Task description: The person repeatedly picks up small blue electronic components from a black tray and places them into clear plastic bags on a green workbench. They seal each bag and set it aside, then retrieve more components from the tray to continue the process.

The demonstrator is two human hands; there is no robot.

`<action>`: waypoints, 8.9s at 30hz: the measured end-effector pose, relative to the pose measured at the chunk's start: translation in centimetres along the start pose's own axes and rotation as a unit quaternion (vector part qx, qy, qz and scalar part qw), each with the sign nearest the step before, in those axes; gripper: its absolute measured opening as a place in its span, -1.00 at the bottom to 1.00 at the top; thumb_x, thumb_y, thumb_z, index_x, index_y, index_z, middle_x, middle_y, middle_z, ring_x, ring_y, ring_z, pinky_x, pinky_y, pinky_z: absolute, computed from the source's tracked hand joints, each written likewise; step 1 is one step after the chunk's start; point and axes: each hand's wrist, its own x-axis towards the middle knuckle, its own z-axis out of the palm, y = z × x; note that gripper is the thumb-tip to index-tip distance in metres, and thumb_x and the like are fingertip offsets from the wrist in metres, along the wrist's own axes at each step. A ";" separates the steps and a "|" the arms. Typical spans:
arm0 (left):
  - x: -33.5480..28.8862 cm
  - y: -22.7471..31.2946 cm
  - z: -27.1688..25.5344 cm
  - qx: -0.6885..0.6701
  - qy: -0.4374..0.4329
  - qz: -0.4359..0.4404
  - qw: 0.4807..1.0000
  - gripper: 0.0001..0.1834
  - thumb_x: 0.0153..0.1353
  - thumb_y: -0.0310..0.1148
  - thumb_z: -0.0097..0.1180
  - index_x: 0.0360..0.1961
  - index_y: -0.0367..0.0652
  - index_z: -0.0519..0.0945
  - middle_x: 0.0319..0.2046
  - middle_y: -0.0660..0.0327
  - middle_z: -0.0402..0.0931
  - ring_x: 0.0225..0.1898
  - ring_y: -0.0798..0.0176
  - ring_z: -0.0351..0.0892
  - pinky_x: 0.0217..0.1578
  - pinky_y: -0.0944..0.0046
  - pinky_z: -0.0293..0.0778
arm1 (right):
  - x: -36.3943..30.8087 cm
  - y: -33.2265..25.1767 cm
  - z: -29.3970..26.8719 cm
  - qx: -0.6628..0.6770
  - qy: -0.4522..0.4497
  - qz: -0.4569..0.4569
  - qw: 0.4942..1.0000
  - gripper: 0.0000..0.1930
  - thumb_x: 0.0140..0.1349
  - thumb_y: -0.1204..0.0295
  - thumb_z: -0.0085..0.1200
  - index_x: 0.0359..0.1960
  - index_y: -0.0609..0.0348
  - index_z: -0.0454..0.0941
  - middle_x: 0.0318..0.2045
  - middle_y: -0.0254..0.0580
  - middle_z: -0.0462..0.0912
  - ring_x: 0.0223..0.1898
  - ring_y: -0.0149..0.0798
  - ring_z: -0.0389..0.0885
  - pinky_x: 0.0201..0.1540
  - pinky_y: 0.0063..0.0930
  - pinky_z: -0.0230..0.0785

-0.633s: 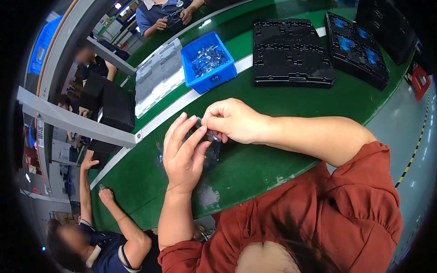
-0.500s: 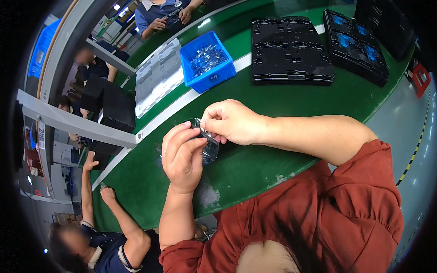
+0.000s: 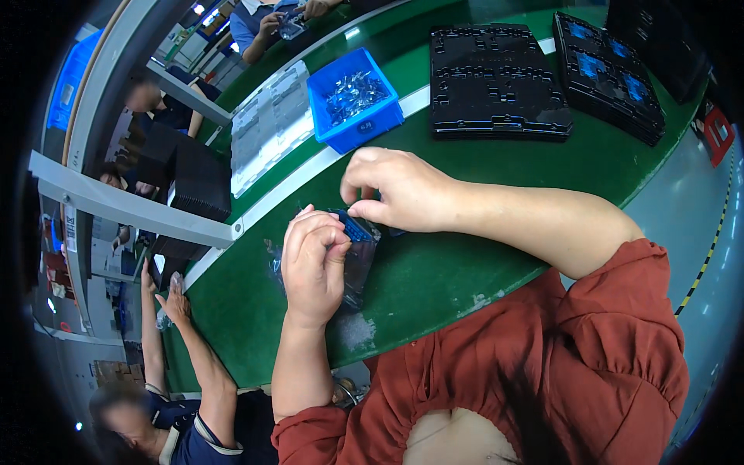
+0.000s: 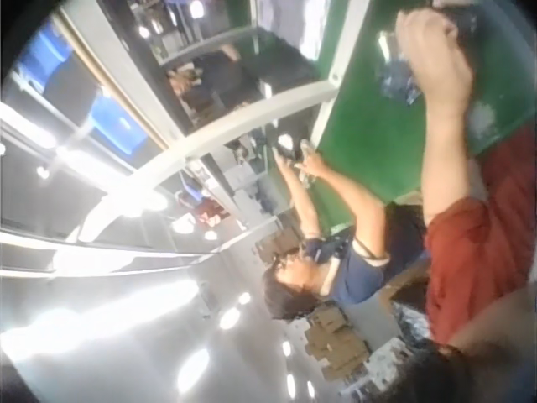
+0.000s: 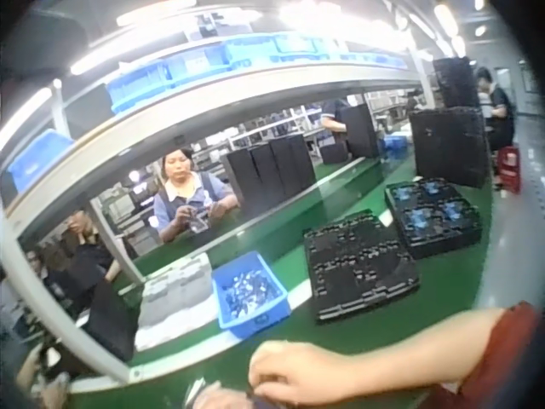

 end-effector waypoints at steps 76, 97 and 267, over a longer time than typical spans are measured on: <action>-23.2 11.8 -17.7 0.178 0.428 -0.475 0.748 -0.78 0.14 -0.48 0.16 -0.22 -0.35 0.49 -0.32 0.21 0.51 -0.33 0.40 0.44 -0.24 0.38 0.42 | -1.7 1.9 0.7 -0.221 -0.142 -0.131 0.956 -0.78 0.00 0.49 0.17 -0.30 0.29 0.52 -0.14 -0.10 0.47 -0.06 -0.06 0.46 0.10 -0.23 0.30; -49.8 36.5 -27.3 0.670 0.278 -0.676 0.129 -0.60 0.02 -0.32 0.12 -0.07 -0.20 0.56 0.10 -0.04 0.39 0.09 -0.06 0.41 -0.04 -0.03 0.42 | -2.1 0.5 1.5 -0.197 -0.158 -0.205 0.946 -0.72 -0.04 0.40 0.21 -0.27 0.29 0.55 -0.10 -0.02 0.50 -0.03 0.01 0.45 0.03 -0.22 0.34; -22.5 -17.8 -21.7 0.489 0.073 -0.545 0.677 -0.77 0.10 -0.40 0.09 -0.24 -0.28 0.60 -0.25 -0.10 0.56 -0.21 -0.14 0.55 -0.15 -0.01 0.45 | -3.6 -2.3 4.3 -0.126 -0.517 -0.258 0.806 -0.15 -0.07 0.13 0.23 0.29 0.07 0.15 0.33 0.07 0.06 0.37 0.07 -0.04 0.37 0.10 -0.21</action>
